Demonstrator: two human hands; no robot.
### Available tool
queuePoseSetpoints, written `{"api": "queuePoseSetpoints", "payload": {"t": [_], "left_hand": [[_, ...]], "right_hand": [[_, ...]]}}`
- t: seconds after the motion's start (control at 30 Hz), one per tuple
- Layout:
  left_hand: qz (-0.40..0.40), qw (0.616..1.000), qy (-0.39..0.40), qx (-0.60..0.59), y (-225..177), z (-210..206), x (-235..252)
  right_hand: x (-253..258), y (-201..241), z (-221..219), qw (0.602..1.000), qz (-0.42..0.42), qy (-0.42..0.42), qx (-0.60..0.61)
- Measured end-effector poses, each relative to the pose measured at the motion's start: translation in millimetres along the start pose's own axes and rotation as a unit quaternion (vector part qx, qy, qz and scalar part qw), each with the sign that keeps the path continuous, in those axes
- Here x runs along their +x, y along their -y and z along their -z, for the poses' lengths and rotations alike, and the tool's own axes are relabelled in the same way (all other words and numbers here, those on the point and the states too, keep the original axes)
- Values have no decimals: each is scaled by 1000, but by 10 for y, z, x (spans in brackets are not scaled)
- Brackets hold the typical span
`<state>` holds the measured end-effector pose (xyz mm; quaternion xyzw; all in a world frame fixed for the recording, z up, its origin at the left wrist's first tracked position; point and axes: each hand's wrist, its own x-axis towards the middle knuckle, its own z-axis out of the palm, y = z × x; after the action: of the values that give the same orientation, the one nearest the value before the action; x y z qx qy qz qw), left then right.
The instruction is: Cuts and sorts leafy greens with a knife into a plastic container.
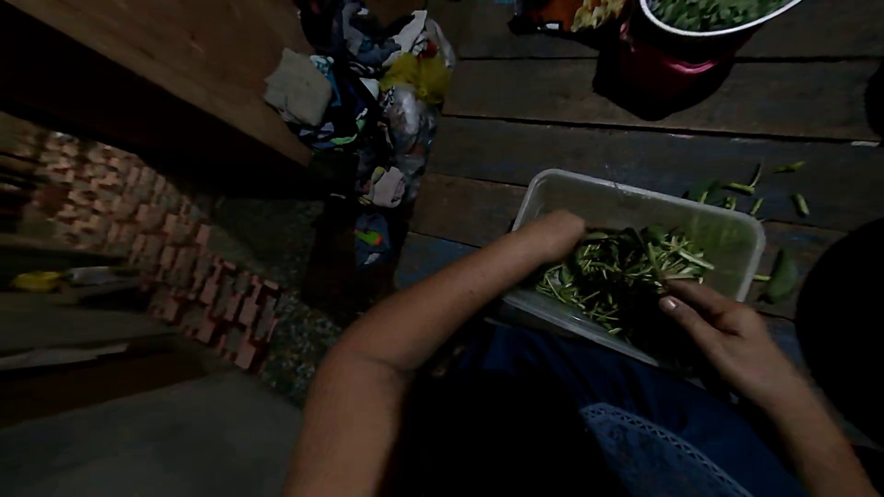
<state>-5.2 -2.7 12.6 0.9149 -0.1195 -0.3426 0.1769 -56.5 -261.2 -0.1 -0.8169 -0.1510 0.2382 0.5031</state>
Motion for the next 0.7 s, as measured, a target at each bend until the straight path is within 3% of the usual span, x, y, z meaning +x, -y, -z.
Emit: {"api": "queuePoseSetpoints", "payload": {"t": [0.2, 0.47, 0.7], "left_hand": [[19, 984, 119, 134, 35, -368, 95], [8, 980, 120, 156, 18, -465, 153], [7, 994, 93, 58, -15, -182, -64]], "right_hand": [[44, -43, -18, 1000, 3, -16, 22], [35, -37, -35, 998, -6, -29, 53], [33, -41, -36, 995, 2, -54, 80]]}}
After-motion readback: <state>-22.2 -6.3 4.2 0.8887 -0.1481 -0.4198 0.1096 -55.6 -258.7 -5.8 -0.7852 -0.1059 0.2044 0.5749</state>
